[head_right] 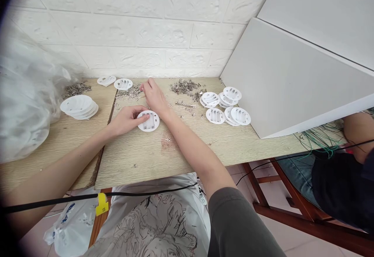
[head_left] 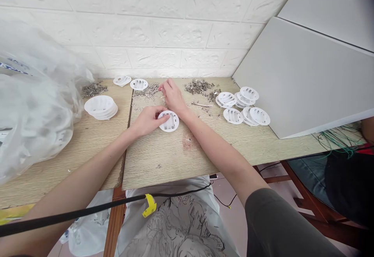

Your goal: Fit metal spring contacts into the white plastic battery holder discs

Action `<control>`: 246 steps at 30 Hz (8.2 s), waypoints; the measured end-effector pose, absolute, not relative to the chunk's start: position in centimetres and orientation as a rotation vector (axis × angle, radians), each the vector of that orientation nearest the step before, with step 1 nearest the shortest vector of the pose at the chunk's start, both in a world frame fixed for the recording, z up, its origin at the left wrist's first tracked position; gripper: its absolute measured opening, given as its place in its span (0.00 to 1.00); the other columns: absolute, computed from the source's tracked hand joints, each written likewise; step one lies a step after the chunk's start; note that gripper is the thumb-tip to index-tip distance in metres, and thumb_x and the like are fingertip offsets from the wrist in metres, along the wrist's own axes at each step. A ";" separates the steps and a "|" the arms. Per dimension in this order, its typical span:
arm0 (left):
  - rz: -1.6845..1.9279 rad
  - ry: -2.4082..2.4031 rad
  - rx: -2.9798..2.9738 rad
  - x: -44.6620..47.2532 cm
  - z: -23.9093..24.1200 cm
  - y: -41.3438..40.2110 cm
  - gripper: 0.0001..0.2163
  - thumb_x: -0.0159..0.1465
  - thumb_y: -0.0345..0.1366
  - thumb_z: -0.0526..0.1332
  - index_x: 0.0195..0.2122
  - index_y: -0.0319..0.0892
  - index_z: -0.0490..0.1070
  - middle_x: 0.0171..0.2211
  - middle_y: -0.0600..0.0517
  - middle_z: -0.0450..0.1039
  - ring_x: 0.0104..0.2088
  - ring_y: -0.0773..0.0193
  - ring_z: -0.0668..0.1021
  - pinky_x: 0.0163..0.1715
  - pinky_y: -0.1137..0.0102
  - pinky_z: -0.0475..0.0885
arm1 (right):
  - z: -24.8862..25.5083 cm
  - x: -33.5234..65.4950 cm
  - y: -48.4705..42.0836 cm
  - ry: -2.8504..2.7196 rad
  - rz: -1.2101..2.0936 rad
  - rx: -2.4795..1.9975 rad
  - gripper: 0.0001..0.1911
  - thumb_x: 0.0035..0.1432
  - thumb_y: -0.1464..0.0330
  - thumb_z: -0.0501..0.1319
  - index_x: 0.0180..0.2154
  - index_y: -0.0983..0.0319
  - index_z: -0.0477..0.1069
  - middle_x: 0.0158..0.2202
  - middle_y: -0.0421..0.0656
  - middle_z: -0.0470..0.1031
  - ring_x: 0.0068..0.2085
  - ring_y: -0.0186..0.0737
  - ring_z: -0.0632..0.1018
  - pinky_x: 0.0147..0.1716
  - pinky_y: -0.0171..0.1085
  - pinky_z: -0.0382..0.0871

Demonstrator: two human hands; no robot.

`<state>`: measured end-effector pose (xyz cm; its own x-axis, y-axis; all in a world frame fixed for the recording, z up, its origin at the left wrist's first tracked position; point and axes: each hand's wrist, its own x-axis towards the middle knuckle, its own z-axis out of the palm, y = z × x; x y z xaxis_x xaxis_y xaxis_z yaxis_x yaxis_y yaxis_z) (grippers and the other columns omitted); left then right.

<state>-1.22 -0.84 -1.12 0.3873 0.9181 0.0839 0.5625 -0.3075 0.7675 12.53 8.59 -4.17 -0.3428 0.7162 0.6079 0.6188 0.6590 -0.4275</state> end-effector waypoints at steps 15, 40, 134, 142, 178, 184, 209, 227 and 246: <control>0.699 1.234 1.952 -1.2 -0.8 -1.0 0.14 0.59 0.44 0.60 0.37 0.39 0.77 0.27 0.52 0.75 0.25 0.66 0.70 0.28 0.70 0.64 | -2.2 14.9 5.6 -2.016 0.165 -0.822 0.18 0.73 0.62 0.43 0.40 0.59 0.68 0.41 0.46 0.67 0.41 0.40 0.71 0.44 0.42 0.69; 0.758 1.209 1.925 -1.3 -0.9 -0.7 0.13 0.58 0.44 0.59 0.34 0.39 0.75 0.22 0.55 0.65 0.21 0.69 0.61 0.23 0.71 0.55 | -1.9 14.4 1.2 -1.995 0.167 -0.840 0.12 0.69 0.71 0.49 0.40 0.59 0.71 0.39 0.46 0.72 0.41 0.42 0.73 0.42 0.42 0.69; 1.105 1.220 1.487 -1.2 -1.1 -0.2 0.09 0.59 0.41 0.64 0.31 0.40 0.77 0.27 0.51 0.76 0.26 0.67 0.72 0.26 0.72 0.65 | -1.7 14.8 2.1 -1.894 0.512 -0.923 0.05 0.60 0.69 0.59 0.35 0.62 0.74 0.33 0.41 0.76 0.32 0.35 0.71 0.32 0.36 0.65; 1.175 1.231 1.383 -1.1 -1.1 0.0 0.16 0.63 0.42 0.63 0.21 0.41 0.72 0.18 0.55 0.63 0.19 0.70 0.63 0.20 0.72 0.58 | -1.9 14.5 1.9 -1.884 0.548 -0.961 0.05 0.61 0.67 0.61 0.35 0.60 0.74 0.34 0.42 0.76 0.32 0.36 0.71 0.31 0.36 0.65; 1.045 1.316 1.572 -1.1 -1.4 -0.2 0.16 0.65 0.43 0.56 0.21 0.42 0.65 0.19 0.54 0.62 0.21 0.68 0.64 0.23 0.69 0.58 | -2.1 14.0 1.3 -2.022 0.383 -1.032 0.04 0.58 0.73 0.57 0.32 0.61 0.69 0.34 0.43 0.71 0.38 0.41 0.71 0.37 0.39 0.63; 0.993 1.314 1.671 -1.1 -1.4 -0.2 0.16 0.63 0.43 0.54 0.21 0.42 0.65 0.20 0.54 0.62 0.23 0.67 0.63 0.25 0.69 0.58 | -2.1 14.0 1.2 -2.033 0.415 -1.091 0.04 0.53 0.74 0.55 0.28 0.61 0.66 0.32 0.42 0.71 0.32 0.38 0.69 0.33 0.37 0.61; 0.957 1.326 1.726 -1.2 -1.3 -0.2 0.14 0.63 0.43 0.56 0.25 0.41 0.71 0.22 0.53 0.67 0.24 0.67 0.66 0.26 0.71 0.62 | -1.9 14.4 1.6 -2.045 0.521 -1.119 0.04 0.53 0.75 0.57 0.31 0.61 0.68 0.33 0.42 0.74 0.33 0.37 0.72 0.33 0.37 0.64; 0.645 1.382 1.923 -1.5 -0.2 -0.9 0.17 0.64 0.46 0.52 0.39 0.41 0.77 0.32 0.51 0.76 0.33 0.61 0.72 0.37 0.68 0.65 | -1.2 15.2 1.6 -2.235 0.603 -1.142 0.07 0.55 0.74 0.55 0.37 0.62 0.68 0.29 0.41 0.73 0.33 0.39 0.72 0.31 0.36 0.59; 0.627 1.383 1.949 -1.5 -0.2 -0.8 0.17 0.64 0.46 0.52 0.38 0.40 0.76 0.30 0.53 0.74 0.30 0.63 0.71 0.35 0.69 0.64 | -1.5 15.3 1.8 -2.280 0.541 -1.106 0.06 0.57 0.72 0.55 0.38 0.62 0.67 0.30 0.40 0.73 0.34 0.38 0.72 0.32 0.36 0.59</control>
